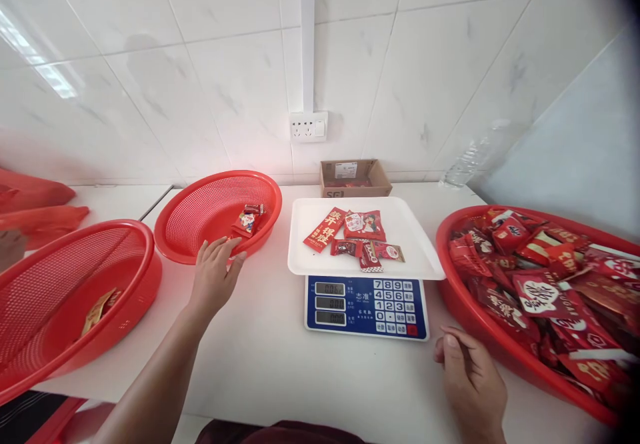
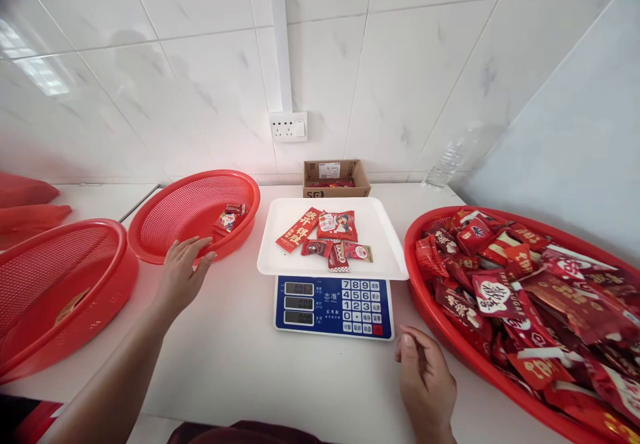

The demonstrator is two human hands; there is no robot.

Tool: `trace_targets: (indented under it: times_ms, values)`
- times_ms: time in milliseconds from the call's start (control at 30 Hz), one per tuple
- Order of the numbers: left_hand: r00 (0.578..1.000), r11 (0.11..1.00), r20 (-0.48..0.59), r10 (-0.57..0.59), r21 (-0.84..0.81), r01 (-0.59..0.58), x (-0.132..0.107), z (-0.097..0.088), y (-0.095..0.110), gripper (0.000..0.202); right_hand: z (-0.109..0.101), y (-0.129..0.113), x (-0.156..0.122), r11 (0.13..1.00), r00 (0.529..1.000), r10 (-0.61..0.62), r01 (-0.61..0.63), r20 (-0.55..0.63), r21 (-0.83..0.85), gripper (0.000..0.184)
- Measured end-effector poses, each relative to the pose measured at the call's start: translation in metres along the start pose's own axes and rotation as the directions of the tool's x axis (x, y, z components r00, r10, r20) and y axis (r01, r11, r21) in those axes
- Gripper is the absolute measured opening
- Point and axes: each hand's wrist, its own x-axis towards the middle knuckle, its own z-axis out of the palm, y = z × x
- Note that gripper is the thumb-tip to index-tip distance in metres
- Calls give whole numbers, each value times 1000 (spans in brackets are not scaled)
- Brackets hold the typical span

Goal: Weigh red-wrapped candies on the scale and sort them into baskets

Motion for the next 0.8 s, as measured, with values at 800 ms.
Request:
trace_targets:
  times_ms: [800]
  values:
    - [889, 962, 406, -212, 250, 115, 53, -57, -61, 48, -4, -2, -1, 987, 987, 156, -155, 23, -52, 52]
